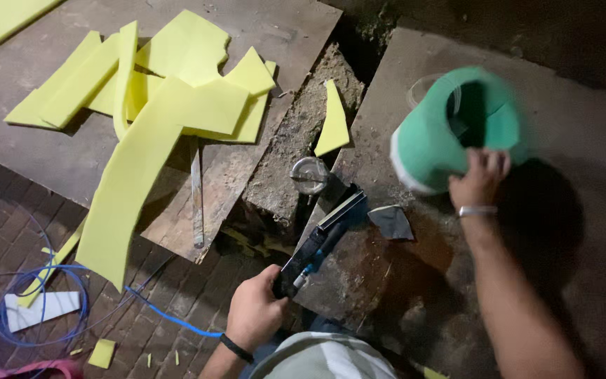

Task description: The person cuts yellow foam sheets to fit a wooden chair frame using a long knife, then secures the foam pieces with a pneumatic staple gun. The person repeatedly trims foam edges and staples them to the chair slats.

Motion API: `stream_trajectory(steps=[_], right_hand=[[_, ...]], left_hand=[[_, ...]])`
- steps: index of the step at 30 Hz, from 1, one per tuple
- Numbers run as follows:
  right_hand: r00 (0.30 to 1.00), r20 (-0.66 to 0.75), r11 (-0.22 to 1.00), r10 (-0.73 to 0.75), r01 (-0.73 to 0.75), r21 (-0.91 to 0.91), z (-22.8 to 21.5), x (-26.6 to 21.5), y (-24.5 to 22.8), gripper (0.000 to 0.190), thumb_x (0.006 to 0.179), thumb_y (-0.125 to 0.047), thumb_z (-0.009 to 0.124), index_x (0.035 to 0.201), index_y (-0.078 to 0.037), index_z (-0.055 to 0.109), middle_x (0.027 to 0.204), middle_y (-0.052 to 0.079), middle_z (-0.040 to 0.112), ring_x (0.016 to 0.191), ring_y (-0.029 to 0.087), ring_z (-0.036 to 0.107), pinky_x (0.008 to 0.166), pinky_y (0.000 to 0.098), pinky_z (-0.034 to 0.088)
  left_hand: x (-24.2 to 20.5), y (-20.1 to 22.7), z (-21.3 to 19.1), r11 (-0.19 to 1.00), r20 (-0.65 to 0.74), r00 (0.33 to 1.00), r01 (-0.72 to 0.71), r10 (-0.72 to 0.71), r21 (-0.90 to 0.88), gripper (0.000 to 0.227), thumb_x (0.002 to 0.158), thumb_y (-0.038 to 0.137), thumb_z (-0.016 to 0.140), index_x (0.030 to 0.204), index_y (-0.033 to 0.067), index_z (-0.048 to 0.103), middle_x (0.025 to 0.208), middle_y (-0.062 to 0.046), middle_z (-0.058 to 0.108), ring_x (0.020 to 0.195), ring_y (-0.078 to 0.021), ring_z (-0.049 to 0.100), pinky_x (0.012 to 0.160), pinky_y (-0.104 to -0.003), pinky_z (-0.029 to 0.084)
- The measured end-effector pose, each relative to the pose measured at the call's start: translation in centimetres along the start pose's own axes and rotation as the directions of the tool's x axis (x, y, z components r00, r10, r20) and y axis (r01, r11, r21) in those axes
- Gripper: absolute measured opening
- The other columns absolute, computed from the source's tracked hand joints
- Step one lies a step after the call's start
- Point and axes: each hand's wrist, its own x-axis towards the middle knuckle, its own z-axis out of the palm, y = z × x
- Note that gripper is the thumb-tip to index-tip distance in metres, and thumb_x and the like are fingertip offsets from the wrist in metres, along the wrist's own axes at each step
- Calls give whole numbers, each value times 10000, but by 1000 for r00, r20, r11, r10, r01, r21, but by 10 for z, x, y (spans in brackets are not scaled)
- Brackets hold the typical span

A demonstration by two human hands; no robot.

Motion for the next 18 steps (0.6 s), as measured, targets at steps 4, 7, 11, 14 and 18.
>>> stream_trajectory(steps=[4, 7, 11, 14, 18], right_hand=[[998, 11, 997, -69, 69, -25, 11, 51, 19, 580, 710, -94, 952, 1207, -34, 658, 1406, 195, 519, 1445, 440, 327, 1185, 646, 309], [998, 48, 991, -36, 29, 132, 3, 72, 16, 666, 698, -109, 949, 1285, -40, 643, 1443, 190, 502, 1421, 421, 362, 1179, 601, 358], [991, -93, 955, -94, 117, 273, -38, 59, -26, 672, 793, -43, 854, 1420, -31, 613, 1510, 190, 491, 1435, 392, 418, 1175, 562, 392], [956, 233, 634, -178, -70, 770, -74, 22, -82, 513, 773, -133, 585, 1275, -191, 673, 1356, 78, 628, 1270, 265, 608, 1034, 501, 569], [490, 137, 460, -861, 633, 623, -105, -21, -140, 497, 751, -127, 776, 1240, -150, 691, 1371, 132, 645, 1351, 313, 507, 1144, 600, 332]], left_hand=[[2, 6, 6, 999, 11, 1000, 24, -24, -28, 287, 691, 87, 752, 959, 76, 650, 814, -204, 680, 829, -407, 674, 699, -454, 521], [4, 12, 13, 997, 42, 998, 45, -42, -64, 253, 703, 84, 734, 931, 53, 630, 789, -218, 659, 777, -412, 667, 701, -452, 526], [12, 20, 17, 1000, 36, 999, 6, -7, 15, 289, 668, 109, 745, 918, 50, 615, 781, -222, 664, 813, -420, 668, 694, -470, 522], [16, 25, 20, 1000, 8, 1000, -23, 23, 11, 297, 661, 106, 719, 949, 75, 654, 778, -228, 673, 803, -428, 673, 694, -480, 521], [12, 26, 21, 999, 27, 999, -28, 27, 38, 285, 660, 95, 722, 930, 45, 648, 803, -232, 680, 826, -435, 667, 701, -485, 527]])
